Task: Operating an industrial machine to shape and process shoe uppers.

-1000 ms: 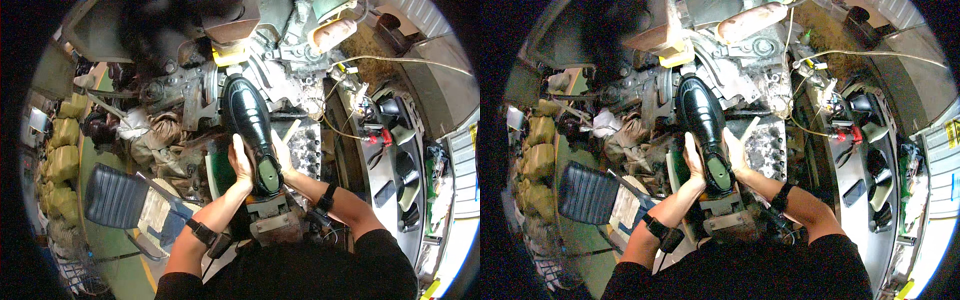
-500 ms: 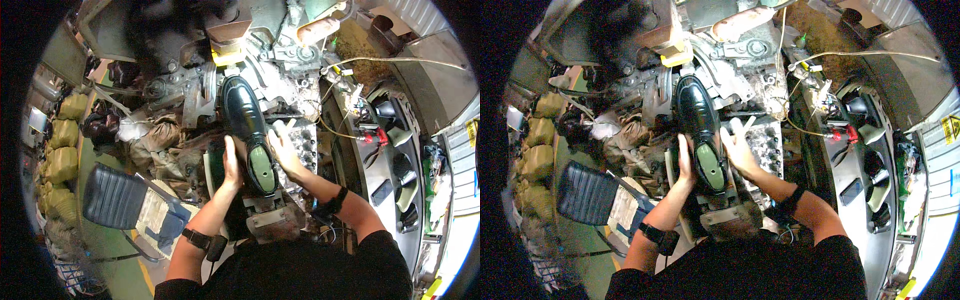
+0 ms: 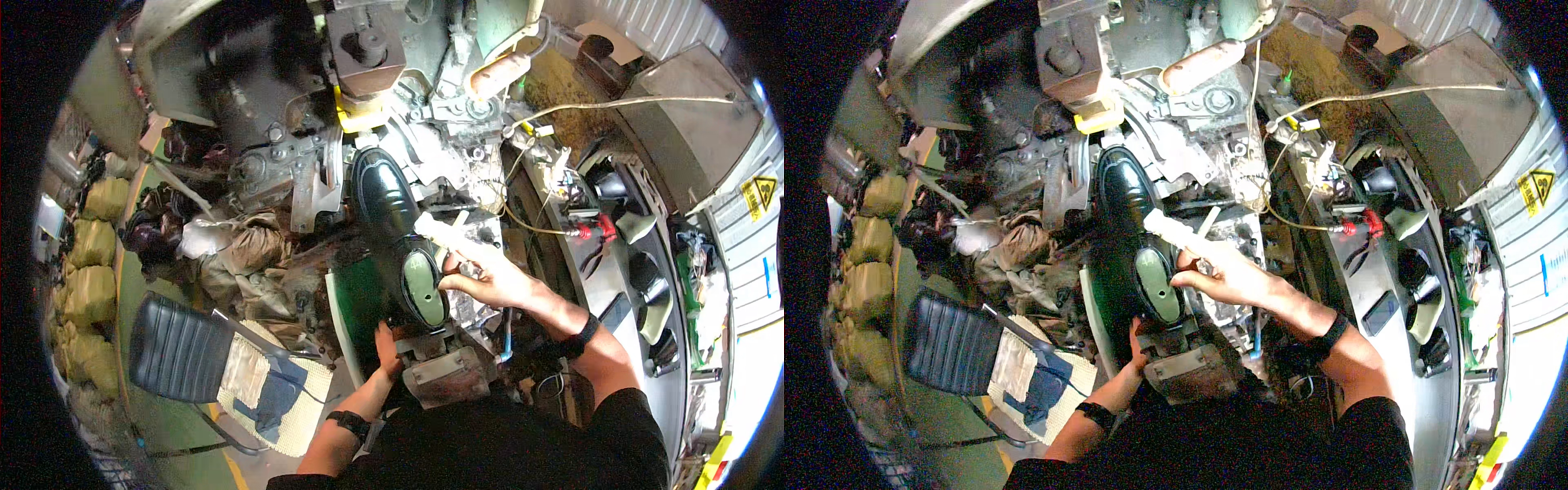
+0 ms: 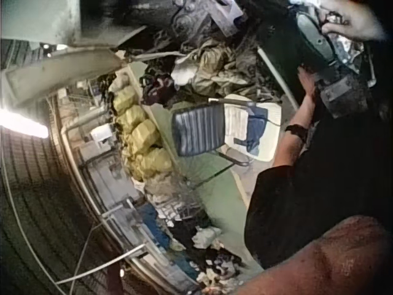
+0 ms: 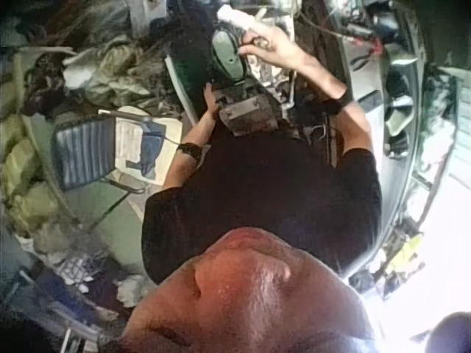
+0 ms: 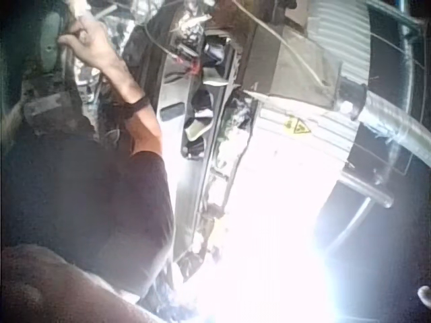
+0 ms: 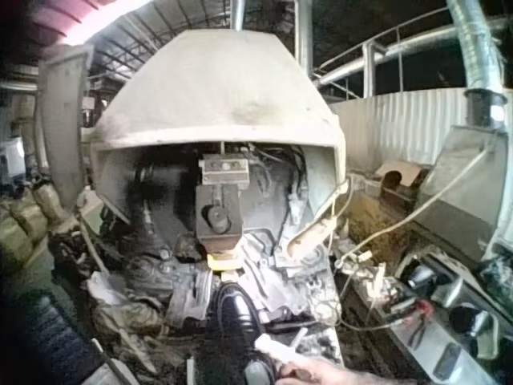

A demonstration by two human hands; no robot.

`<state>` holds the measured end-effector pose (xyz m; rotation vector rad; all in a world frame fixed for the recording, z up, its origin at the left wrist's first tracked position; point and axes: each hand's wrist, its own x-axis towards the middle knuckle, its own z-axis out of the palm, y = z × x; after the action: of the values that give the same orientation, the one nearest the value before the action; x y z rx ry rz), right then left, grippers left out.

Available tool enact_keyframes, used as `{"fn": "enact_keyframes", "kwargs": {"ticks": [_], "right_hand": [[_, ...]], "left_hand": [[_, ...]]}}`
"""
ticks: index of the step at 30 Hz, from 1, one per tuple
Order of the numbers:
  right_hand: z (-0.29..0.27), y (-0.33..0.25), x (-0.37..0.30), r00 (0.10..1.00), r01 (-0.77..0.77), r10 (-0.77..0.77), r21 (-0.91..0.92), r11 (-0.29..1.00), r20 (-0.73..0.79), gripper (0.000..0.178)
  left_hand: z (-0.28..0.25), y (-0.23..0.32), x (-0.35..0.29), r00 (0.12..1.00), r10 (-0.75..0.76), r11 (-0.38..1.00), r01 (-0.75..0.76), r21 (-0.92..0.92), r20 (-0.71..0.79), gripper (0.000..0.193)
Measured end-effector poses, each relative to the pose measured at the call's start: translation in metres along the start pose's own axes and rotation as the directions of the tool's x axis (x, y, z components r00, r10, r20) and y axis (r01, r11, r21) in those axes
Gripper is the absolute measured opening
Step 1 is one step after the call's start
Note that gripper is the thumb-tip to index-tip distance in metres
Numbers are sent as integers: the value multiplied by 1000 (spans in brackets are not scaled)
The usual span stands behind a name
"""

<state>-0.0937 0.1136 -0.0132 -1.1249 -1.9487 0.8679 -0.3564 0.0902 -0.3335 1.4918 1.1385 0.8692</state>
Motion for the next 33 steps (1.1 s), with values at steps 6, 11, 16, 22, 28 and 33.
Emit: {"fn": "enact_keyframes", "kwargs": {"ticks": [6, 11, 16, 22, 28, 33], "right_hand": [[7, -5, -9, 996, 11, -10, 8, 1000, -93, 13], [9, -16, -13, 988, -18, 33, 98, 995, -153, 50], [19, -28, -27, 949, -89, 175, 312, 946, -261, 41], [22, -75, -54, 916, -41, 164, 320, 946, -366, 19], [16, -157, -81, 942, 173, 117, 751, 637, -316, 47], [-4, -183, -164, 904, -4, 178, 409, 913, -390, 80]], "left_hand": [[-20, 54, -37, 976, -106, 992, 92, -83, -189, 66], [-72, 155, -75, 991, -125, 983, 129, -132, 42, 69], [-156, 251, -99, 993, 110, 802, -58, -594, 51, 78], [-169, 362, -76, 987, 162, 468, -78, -880, -2, 79], [-64, 397, -52, 848, 449, 679, -120, -724, 282, 82], [18, 408, -66, 700, 506, 735, -44, -677, 504, 82]]}}
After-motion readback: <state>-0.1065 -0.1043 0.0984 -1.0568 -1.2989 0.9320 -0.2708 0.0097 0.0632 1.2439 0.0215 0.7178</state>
